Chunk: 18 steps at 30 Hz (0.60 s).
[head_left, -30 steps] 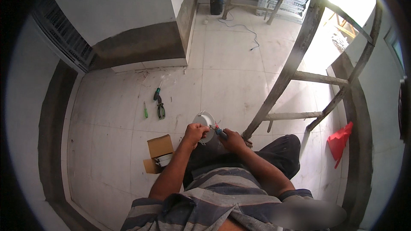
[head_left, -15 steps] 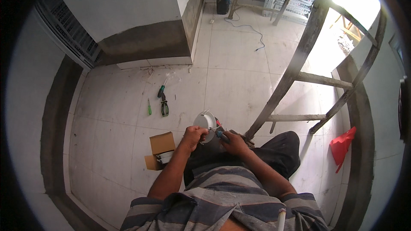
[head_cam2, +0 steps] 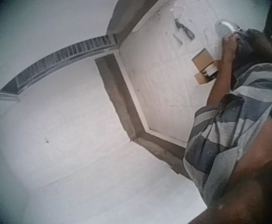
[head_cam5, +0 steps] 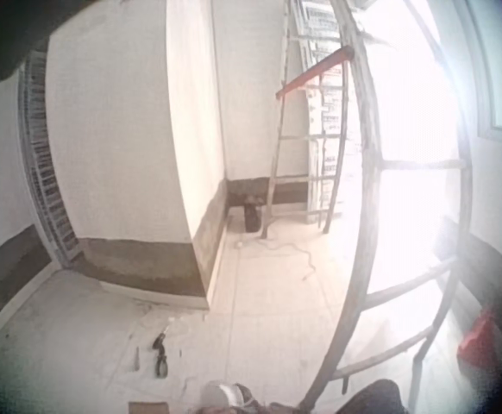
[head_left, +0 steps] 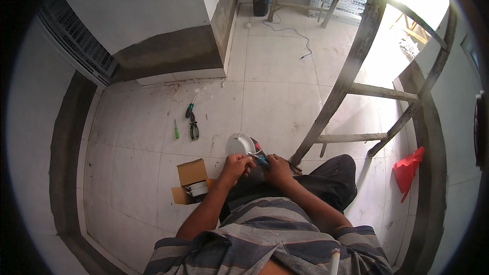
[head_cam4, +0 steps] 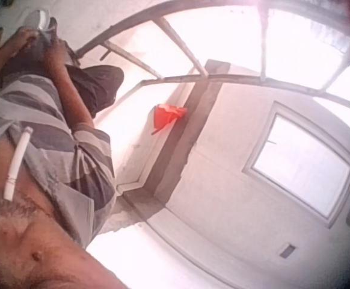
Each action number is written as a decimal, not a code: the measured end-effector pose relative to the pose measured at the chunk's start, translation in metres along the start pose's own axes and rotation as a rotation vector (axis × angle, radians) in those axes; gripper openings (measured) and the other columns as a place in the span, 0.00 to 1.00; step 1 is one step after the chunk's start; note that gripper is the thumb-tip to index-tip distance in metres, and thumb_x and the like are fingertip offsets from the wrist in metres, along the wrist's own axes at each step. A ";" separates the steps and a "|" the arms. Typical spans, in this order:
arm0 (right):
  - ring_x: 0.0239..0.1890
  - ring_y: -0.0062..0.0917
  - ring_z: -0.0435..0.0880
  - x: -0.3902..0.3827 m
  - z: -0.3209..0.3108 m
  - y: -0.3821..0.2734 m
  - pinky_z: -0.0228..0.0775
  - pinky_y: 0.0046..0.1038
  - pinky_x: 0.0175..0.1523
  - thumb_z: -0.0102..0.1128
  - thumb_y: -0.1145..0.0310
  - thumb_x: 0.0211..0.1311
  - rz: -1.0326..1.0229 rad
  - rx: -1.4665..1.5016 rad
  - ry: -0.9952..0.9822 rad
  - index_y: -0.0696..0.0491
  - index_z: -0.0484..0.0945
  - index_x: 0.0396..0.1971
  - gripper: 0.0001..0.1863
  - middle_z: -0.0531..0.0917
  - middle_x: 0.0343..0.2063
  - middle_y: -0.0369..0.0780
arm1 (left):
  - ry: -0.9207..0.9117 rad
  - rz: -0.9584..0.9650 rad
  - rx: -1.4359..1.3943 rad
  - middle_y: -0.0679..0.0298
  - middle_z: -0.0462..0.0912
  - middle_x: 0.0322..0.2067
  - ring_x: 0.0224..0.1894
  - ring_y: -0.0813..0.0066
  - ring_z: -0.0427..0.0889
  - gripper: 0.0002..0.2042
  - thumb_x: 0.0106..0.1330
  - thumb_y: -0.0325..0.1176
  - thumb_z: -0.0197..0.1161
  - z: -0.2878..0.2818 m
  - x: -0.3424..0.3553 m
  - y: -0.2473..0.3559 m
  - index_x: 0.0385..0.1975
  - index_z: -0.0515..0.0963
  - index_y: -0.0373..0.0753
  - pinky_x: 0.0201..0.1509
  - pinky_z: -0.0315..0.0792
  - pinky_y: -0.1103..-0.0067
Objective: The person sits on the floor and uses a utility knife and pliers to strip and prepare wires on a white ceiling light fixture. After preparing the wires, the person stands and climbs a ladder to position the fixture against the ceiling.
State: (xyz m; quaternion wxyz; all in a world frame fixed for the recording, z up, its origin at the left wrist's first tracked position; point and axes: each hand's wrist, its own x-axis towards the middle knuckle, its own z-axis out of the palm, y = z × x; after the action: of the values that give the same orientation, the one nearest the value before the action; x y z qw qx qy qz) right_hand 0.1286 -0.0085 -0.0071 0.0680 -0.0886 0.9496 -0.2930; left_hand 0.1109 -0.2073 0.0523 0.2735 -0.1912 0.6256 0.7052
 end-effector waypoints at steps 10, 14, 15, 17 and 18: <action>0.43 0.48 0.84 0.003 -0.015 0.034 0.76 0.46 0.46 0.67 0.65 0.53 -0.011 0.064 0.012 0.50 0.79 0.42 0.16 0.85 0.38 0.47 | -0.170 -0.098 -0.061 0.68 0.71 0.17 0.13 0.83 0.62 0.09 0.76 0.31 0.48 0.013 0.002 -0.029 0.41 0.75 0.35 0.15 0.58 0.82; 0.43 0.48 0.84 0.009 -0.006 0.052 0.76 0.44 0.47 0.67 0.67 0.52 -0.032 0.108 0.001 0.50 0.79 0.44 0.17 0.85 0.39 0.46 | -0.167 -0.132 -0.094 0.68 0.70 0.17 0.13 0.83 0.62 0.09 0.76 0.31 0.48 0.018 0.004 -0.025 0.41 0.75 0.35 0.15 0.56 0.83; 0.43 0.48 0.84 0.009 -0.005 0.054 0.76 0.44 0.47 0.67 0.68 0.51 -0.026 0.117 -0.013 0.50 0.79 0.44 0.17 0.85 0.39 0.46 | -0.166 -0.143 -0.096 0.68 0.70 0.17 0.13 0.83 0.62 0.09 0.76 0.32 0.48 0.019 0.004 -0.024 0.41 0.75 0.35 0.15 0.56 0.83; 0.43 0.48 0.84 0.009 -0.003 0.056 0.76 0.44 0.47 0.67 0.68 0.52 -0.047 0.129 -0.009 0.51 0.79 0.44 0.18 0.85 0.39 0.46 | -0.167 -0.153 -0.096 0.69 0.70 0.17 0.13 0.83 0.62 0.09 0.76 0.32 0.48 0.018 0.003 -0.026 0.42 0.75 0.35 0.15 0.57 0.82; 0.43 0.48 0.84 0.009 -0.002 0.057 0.76 0.43 0.47 0.67 0.68 0.52 -0.058 0.135 -0.007 0.51 0.79 0.45 0.18 0.85 0.39 0.46 | -0.173 -0.152 -0.094 0.69 0.70 0.17 0.14 0.83 0.62 0.09 0.76 0.32 0.48 0.016 0.005 -0.029 0.43 0.75 0.35 0.15 0.57 0.82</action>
State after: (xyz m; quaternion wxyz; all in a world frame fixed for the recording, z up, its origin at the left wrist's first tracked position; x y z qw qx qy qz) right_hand 0.1123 0.0368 -0.0381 0.0686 -0.1121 0.9245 -0.3579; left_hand 0.1265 -0.1887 0.0292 0.3699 -0.1888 0.5497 0.7248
